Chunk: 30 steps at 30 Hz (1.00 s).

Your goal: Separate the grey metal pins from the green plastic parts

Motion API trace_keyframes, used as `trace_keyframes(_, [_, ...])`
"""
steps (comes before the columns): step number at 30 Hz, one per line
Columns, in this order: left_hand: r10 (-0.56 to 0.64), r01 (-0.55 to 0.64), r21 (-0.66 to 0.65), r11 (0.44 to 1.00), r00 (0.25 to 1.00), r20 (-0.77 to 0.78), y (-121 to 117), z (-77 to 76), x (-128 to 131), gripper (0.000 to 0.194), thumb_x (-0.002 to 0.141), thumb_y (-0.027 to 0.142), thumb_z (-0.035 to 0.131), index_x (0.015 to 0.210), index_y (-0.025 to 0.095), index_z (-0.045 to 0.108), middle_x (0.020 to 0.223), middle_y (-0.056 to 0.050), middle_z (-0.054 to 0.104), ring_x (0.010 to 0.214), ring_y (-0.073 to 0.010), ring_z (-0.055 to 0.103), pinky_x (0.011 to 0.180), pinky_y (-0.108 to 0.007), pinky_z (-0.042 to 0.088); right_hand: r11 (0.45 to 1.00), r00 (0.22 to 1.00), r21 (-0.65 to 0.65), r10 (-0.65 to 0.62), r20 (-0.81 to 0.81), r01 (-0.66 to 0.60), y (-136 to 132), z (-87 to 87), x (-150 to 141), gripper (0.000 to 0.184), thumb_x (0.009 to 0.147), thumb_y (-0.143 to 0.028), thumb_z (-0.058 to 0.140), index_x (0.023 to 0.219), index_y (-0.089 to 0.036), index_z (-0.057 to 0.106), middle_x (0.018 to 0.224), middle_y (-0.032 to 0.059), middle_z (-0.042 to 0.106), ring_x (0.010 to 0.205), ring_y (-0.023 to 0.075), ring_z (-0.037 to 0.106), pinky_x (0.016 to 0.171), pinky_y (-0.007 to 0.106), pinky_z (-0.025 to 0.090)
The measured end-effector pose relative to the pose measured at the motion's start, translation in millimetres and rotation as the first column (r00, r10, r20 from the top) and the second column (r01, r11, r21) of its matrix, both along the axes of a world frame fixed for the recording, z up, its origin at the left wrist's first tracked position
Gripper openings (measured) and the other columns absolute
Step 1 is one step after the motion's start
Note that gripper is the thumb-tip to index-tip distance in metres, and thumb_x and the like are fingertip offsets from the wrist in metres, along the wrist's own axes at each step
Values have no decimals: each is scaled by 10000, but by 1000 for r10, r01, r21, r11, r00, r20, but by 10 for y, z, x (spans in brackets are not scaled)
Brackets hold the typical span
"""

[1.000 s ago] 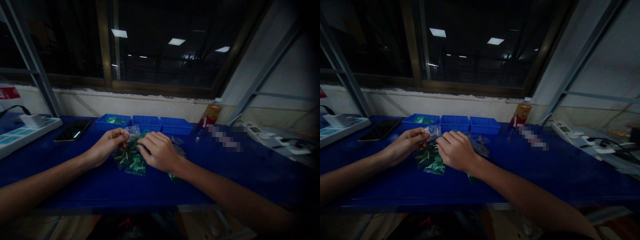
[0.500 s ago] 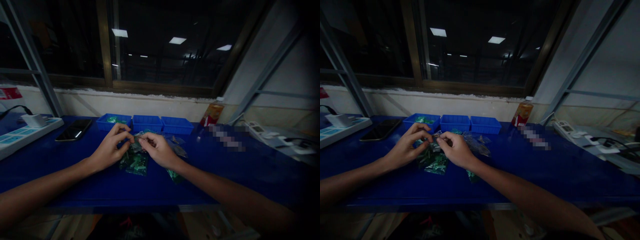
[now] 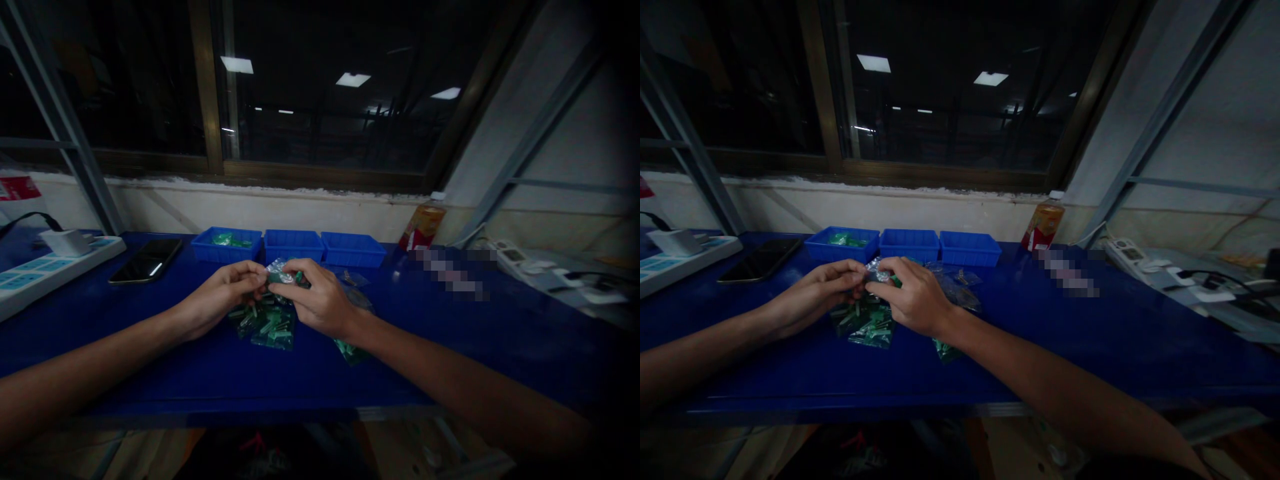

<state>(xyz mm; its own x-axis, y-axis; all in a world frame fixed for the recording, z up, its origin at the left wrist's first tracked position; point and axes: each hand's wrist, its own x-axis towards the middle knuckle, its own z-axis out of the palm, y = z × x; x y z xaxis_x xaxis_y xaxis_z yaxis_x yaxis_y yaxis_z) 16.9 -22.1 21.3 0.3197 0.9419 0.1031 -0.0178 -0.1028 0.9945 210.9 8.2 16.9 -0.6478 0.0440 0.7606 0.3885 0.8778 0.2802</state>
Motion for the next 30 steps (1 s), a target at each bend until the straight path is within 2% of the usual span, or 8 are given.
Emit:
trace_keyframes(4, [-11, 10, 7, 1000, 999, 33, 10, 7, -3, 103, 755, 238, 595, 785, 165, 529, 678, 27, 524, 627, -85, 468, 579, -196, 338, 997, 998, -70, 37, -49, -40, -27, -33, -21, 314, 749, -18, 409, 913, -188, 616, 1090, 89, 396, 915, 157, 473, 676, 285, 470])
trace_keyframes(8, [71, -71, 192, 979, 997, 4, 44, 5, -25, 106, 742, 205, 605, 742, 162, 508, 668, 39, 504, 614, -75, 451, 576, -189, 341, 925, 985, -378, -44, -167, -23, -63, -23, -53, 253, 738, -90, 472, 922, -189, 614, 1150, 88, 350, 1050, 204, 426, 776, 355, 450])
trace_keyframes(11, [136, -91, 390, 916, 987, -88, 82, -12, -65, 80, 757, 196, 580, 740, 155, 513, 697, 31, 502, 637, -78, 460, 595, -193, 352, 751, 972, -656, -91, -215, -74, -93, 30, -85, 174, 764, -257, 531, 887, -182, 627, 1101, 88, 392, 1075, 220, 411, 848, 395, 406])
trace_keyframes(16, [245, -14, 625, 780, 927, -285, 94, -32, -119, 63, 801, 182, 501, 758, 149, 532, 752, -4, 529, 719, -115, 503, 666, -232, 386, 302, 956, -929, -133, -263, -214, -81, 59, -162, 359, 840, -425, 399, 722, -153, 601, 855, 60, 527, 786, 148, 514, 657, 303, 428])
trace_keyframes(19, [292, 51, 683, 729, 879, -378, 62, -15, -111, 64, 797, 161, 488, 767, 149, 543, 771, -17, 551, 744, -130, 521, 703, -251, 394, 193, 939, -939, -143, -313, -284, -47, 6, -198, 244, 821, -351, 458, 725, -150, 557, 657, 8, 527, 627, 110, 505, 543, 240, 396])
trace_keyframes(21, [288, 79, 658, 749, 855, -431, 41, 3, -93, 75, 799, 170, 481, 795, 153, 555, 787, -24, 566, 756, -140, 531, 712, -260, 399, 278, 927, -913, -139, -347, -300, -31, -26, -194, 148, 803, -282, 484, 770, -151, 543, 630, -6, 525, 587, 99, 505, 522, 226, 394])
trace_keyframes(26, [157, 61, 461, 885, 894, -420, 13, 26, -55, 191, 813, 297, 493, 924, 164, 575, 915, -48, 587, 875, -184, 530, 758, -293, 409, 859, 989, -508, -15, -150, -64, -24, -25, -80, 145, 814, -172, 438, 856, -172, 577, 729, 24, 568, 670, 118, 512, 632, 266, 412])
trace_keyframes(30, [-13, 63, 224, 973, 975, -220, 18, 18, -41, 332, 854, 418, 404, 947, 144, 567, 866, -55, 593, 789, -168, 551, 670, -270, 419, 979, 999, -198, -38, 35, 44, 2, -11, -7, 230, 796, -106, 418, 916, -181, 599, 784, 45, 553, 737, 144, 492, 686, 294, 413])
